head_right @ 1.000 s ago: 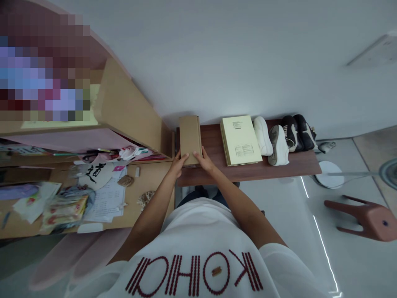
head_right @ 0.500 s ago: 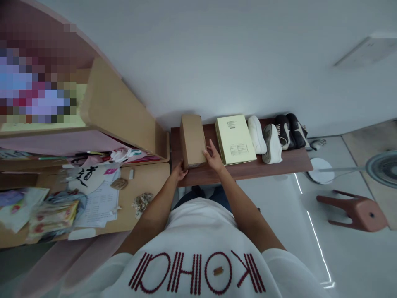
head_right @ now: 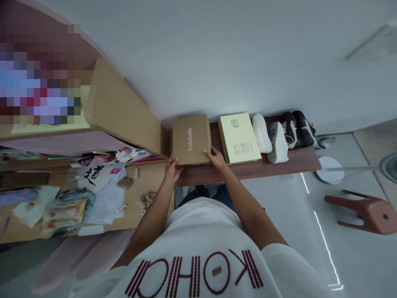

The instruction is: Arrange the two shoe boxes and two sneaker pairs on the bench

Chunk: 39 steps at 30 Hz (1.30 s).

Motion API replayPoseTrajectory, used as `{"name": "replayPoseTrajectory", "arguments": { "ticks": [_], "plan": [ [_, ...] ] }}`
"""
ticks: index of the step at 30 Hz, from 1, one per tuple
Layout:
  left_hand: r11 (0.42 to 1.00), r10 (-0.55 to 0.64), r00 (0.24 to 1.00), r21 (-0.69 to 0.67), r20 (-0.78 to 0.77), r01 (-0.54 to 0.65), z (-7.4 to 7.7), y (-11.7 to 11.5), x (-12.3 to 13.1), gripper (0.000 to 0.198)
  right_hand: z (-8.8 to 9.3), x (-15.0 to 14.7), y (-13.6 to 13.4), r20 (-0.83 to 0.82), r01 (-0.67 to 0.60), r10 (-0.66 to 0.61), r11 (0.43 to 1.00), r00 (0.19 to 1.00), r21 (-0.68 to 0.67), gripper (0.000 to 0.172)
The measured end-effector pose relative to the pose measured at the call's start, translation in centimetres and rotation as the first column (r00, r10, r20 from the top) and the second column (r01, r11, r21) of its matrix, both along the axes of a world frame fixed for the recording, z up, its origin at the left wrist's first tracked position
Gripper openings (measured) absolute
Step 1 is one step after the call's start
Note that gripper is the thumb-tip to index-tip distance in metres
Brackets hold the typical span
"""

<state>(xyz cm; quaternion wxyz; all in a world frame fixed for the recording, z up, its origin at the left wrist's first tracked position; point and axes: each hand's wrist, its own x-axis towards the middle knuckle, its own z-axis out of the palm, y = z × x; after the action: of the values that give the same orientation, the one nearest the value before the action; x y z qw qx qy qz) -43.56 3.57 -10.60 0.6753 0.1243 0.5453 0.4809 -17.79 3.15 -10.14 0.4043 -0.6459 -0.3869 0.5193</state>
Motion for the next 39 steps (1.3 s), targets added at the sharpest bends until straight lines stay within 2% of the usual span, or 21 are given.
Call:
{"name": "replayPoseTrajectory", "arguments": {
  "ticks": [4,11,16,21,28,31,34,37,39],
  "plan": [
    [1.0,-0.004,0.998,0.017,-0.068,0.005,0.4,0.2,0.4,0.069,-0.9,0.1,1.1,-0.074,-0.025,0.023,0.999,0.997,-0.038,0.078],
    [1.0,-0.018,0.982,-0.018,-0.186,0.015,0.1,0.4,1.5,0.062,-3.1,0.5,2.4,-0.084,-0.023,0.017,0.997,0.996,-0.069,0.064],
    [1.0,-0.01,0.983,-0.022,-0.186,0.006,-0.7,0.7,1.8,0.069,-3.6,0.4,2.9,-0.082,-0.011,0.001,0.993,0.997,-0.121,0.06],
    [0.998,-0.011,0.978,-0.057,-0.208,-0.001,-1.4,0.7,1.9,0.067,-3.8,0.1,2.9,-0.038,0.017,-0.023,0.988,0.999,-0.154,0.055],
    [0.998,0.006,0.974,-0.061,-0.228,-0.021,-1.6,0.7,1.9,0.067,-4.5,-0.4,3.2,-0.004,-0.014,0.013,0.981,1.0,-0.193,0.06],
    [0.999,0.006,0.964,-0.031,-0.264,-0.014,-1.4,1.0,1.6,0.065,-4.1,-0.6,3.5,0.007,-0.04,0.042,0.983,0.999,-0.177,0.064],
    [0.998,0.058,0.931,0.028,-0.36,-0.051,-1.0,1.6,0.8,0.064,-2.9,-0.1,3.1,0.076,-0.025,0.036,0.99,0.996,-0.139,0.075],
    [0.989,0.15,0.857,0.094,-0.493,-0.119,0.0,2.2,0.4,0.06,-1.2,2.2,1.7,0.168,0.013,-0.008,0.999,0.986,-0.03,0.076],
    [0.978,0.192,0.818,0.175,-0.542,-0.114,1.0,2.7,1.1,0.055,0.1,4.9,0.5,0.197,0.063,-0.077,0.995,0.977,0.075,0.073]
  ]
}}
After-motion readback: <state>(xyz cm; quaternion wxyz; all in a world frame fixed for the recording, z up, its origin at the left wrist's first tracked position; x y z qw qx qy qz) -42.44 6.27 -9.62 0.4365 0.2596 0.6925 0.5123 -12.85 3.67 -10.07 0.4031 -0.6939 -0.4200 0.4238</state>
